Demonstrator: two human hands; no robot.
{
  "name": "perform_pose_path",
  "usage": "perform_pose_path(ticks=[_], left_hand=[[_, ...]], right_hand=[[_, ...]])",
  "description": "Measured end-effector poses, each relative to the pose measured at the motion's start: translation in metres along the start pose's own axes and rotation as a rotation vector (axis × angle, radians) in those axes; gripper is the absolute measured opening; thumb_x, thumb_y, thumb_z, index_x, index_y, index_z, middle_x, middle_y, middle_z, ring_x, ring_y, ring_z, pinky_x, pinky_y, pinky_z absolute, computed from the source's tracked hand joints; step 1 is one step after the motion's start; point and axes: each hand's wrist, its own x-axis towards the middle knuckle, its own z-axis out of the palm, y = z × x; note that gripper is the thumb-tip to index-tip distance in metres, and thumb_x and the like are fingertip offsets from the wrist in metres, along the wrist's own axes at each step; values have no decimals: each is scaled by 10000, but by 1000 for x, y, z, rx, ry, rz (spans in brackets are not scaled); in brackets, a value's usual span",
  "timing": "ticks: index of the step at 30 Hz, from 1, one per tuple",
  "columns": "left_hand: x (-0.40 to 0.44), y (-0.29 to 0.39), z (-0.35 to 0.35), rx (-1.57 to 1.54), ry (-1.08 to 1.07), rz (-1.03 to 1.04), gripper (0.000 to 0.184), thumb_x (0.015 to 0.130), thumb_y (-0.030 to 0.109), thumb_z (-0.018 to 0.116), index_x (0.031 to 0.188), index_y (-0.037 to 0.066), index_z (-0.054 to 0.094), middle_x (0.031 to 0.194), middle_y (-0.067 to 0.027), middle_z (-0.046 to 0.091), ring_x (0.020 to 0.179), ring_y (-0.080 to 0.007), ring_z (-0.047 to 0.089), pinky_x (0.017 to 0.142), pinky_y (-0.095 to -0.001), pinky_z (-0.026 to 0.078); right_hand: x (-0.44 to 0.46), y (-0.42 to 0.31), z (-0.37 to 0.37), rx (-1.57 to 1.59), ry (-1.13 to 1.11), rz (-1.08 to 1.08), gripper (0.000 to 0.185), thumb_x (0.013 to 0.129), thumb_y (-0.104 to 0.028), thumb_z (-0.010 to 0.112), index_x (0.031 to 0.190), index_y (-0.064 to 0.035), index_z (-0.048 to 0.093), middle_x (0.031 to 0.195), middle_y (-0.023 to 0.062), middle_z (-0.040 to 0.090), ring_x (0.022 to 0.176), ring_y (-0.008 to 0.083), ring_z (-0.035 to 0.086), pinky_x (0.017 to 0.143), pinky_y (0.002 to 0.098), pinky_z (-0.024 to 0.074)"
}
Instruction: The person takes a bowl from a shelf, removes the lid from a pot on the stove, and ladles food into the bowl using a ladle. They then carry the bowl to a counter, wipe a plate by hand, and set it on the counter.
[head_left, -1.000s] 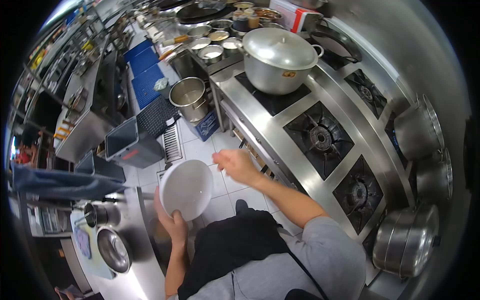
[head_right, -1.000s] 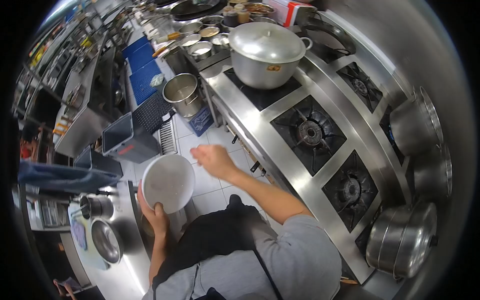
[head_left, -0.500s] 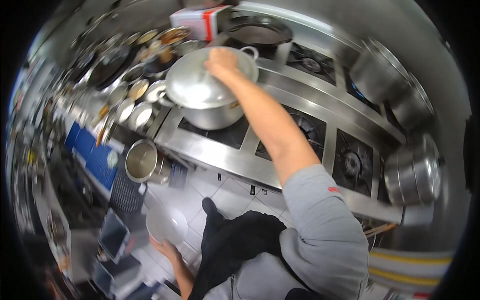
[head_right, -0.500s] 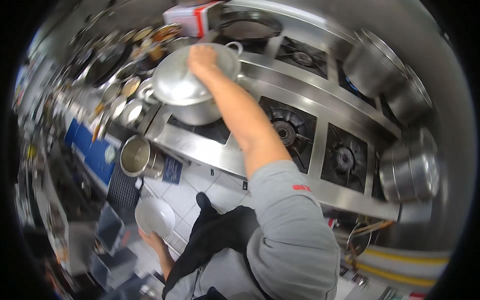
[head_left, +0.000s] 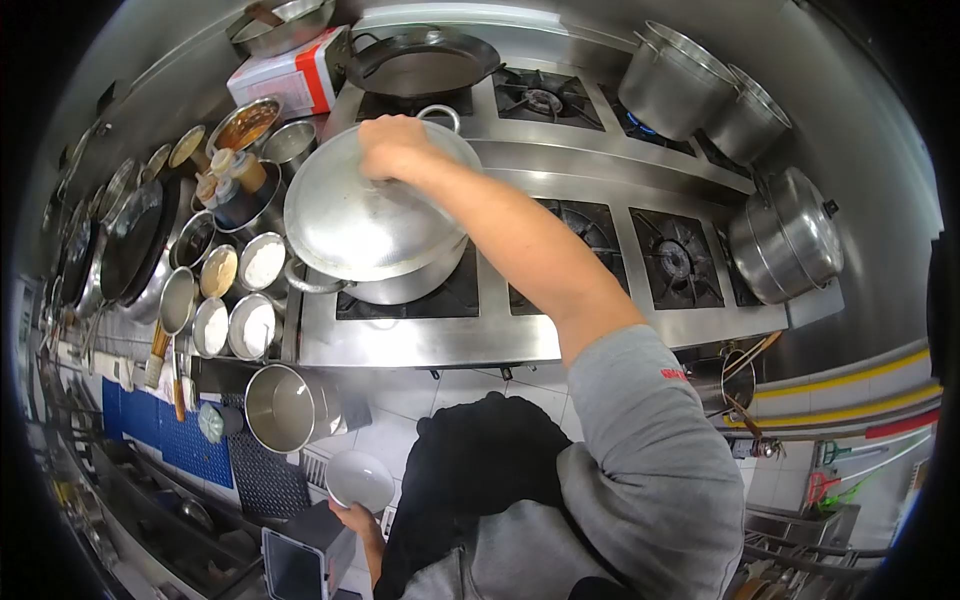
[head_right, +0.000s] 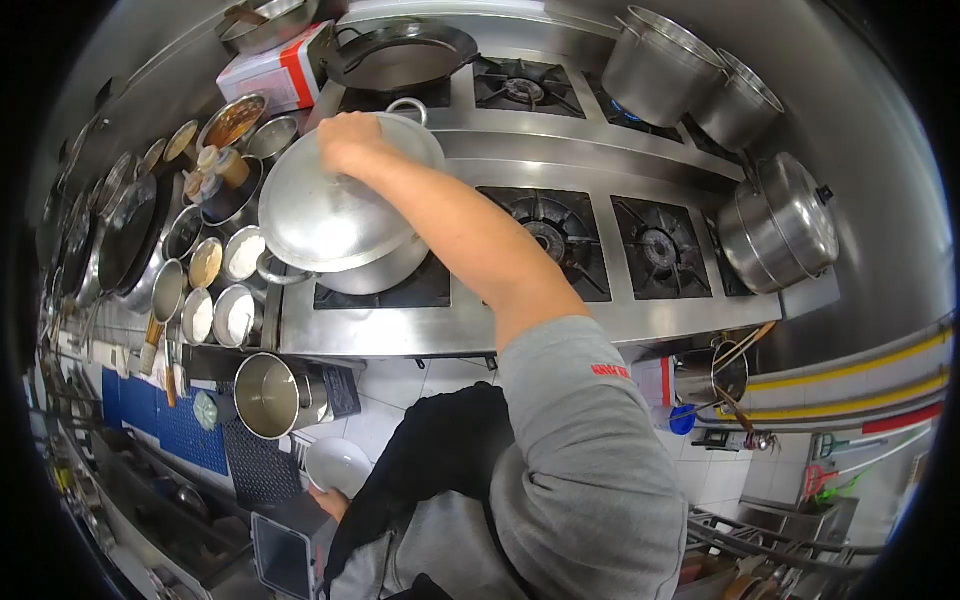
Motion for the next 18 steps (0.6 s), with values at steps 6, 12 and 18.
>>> perform_pose_path(ticks=[6,12,18], left_hand=[[25,-9,29,-258,22,-94,436,866,-1,559,1289,-84,490,1265,-245,562,1122,-314,599,944,-403,506],[20,-4,22,36,-97,-74,469,869,-10,534,1335,-40,491,1239,-243,591,1120,-338,618,929,-441,519],[26,-26,33,-119,-120,-217,521,836,-12,478,1357,-24,478,1262,-225,578,1143,-336,608,986,-424,493]], right_hand=[[4,5,3,13,41,-44,364,747,-172,713,1090,-57,752,1119,170,726,1079,318,695,909,423,558],[-30,54,-83,-15,220,-9,294,771,-273,718,924,-23,750,892,179,741,840,315,723,772,410,562],[-115,177,-125,234,406,-56,255,857,-305,716,773,-66,680,642,-56,542,616,66,471,545,275,378]])
